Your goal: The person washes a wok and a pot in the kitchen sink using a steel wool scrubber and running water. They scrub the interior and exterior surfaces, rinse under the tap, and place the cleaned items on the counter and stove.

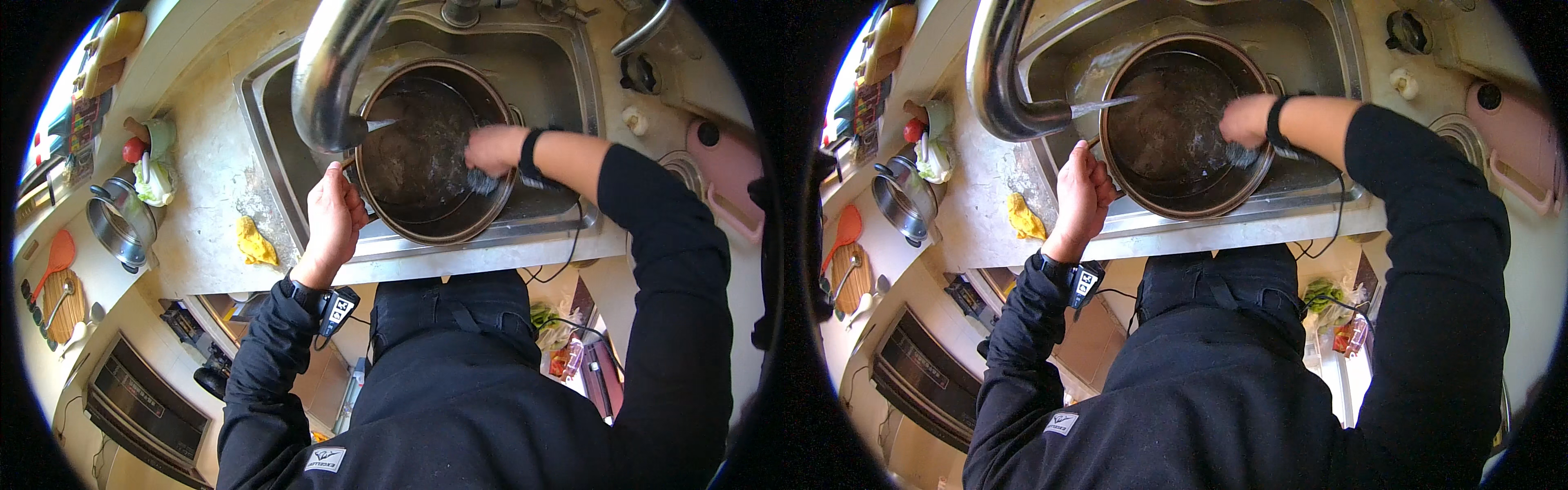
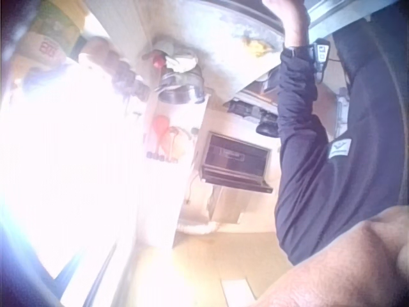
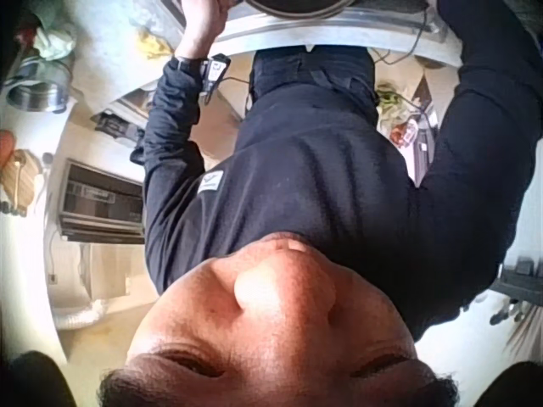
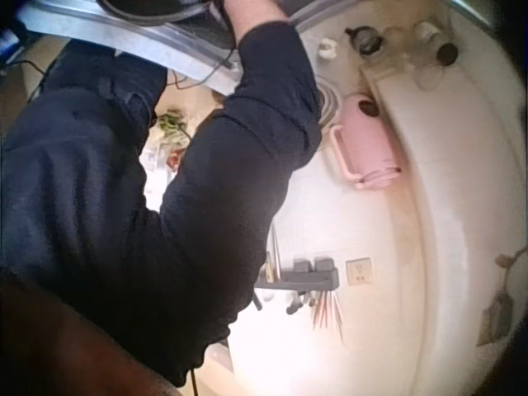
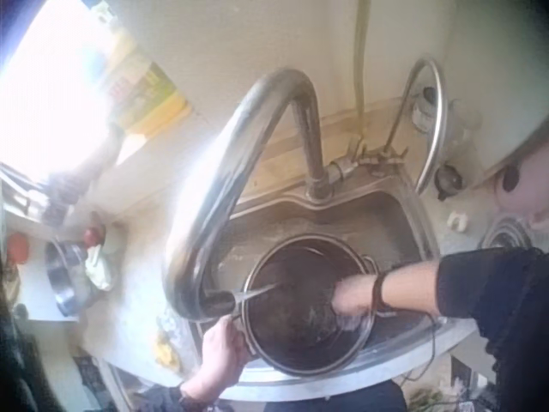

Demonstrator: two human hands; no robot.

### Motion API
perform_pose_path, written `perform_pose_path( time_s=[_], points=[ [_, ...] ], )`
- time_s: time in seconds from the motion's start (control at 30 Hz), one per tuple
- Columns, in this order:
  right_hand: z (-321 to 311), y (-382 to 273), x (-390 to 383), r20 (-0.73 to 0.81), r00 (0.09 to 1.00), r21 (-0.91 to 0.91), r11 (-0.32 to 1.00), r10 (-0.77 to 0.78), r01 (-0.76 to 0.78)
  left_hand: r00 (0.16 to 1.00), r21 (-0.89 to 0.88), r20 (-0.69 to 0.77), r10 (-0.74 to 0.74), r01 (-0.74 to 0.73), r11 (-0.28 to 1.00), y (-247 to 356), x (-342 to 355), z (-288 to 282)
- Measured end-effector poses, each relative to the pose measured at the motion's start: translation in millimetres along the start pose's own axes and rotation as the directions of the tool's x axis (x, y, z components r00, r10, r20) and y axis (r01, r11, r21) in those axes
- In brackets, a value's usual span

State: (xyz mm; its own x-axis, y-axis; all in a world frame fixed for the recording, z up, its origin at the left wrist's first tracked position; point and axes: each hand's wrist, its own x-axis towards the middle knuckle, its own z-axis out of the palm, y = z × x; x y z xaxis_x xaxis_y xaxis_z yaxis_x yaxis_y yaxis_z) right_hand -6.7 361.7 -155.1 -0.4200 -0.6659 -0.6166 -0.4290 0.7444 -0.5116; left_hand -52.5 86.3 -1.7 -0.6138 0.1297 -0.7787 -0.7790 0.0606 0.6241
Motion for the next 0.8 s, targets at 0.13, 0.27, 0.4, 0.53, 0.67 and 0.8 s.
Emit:
perform_pose_path(
  time_s=[0.13,0.27,0.4,0.53,0.67,0.8],
  points=[
    [1,-62,-21,-0.092,0.993,0.589,0.800,-0.078,0.118,0.999,0.008,0.039,0.002,-0.003,1.000,-1,1,3],
    [-13,-45,-27,0.009,0.998,0.191,0.979,0.068,-0.069,0.999,0.018,0.039,0.000,-0.001,1.000,0,-1,4],
    [-9,-36,-38,-0.192,0.941,-0.039,0.956,0.280,-0.292,1.000,0.025,0.027,-0.001,0.000,1.000,0,0,4],
    [-4,-59,-15,-0.174,0.982,0.470,0.870,-0.072,0.147,1.000,0.040,0.023,-0.011,0.010,0.999,0,1,5],
    [-10,-36,34,-0.474,0.860,0.074,0.982,0.190,-0.176,0.999,0.023,0.040,-0.032,0.031,0.999,1,0,2],
    [2,8,53,-0.256,0.937,-0.145,0.949,0.236,-0.279,0.996,0.018,0.076,-0.048,0.047,0.999,1,3,-1]
  ],
)
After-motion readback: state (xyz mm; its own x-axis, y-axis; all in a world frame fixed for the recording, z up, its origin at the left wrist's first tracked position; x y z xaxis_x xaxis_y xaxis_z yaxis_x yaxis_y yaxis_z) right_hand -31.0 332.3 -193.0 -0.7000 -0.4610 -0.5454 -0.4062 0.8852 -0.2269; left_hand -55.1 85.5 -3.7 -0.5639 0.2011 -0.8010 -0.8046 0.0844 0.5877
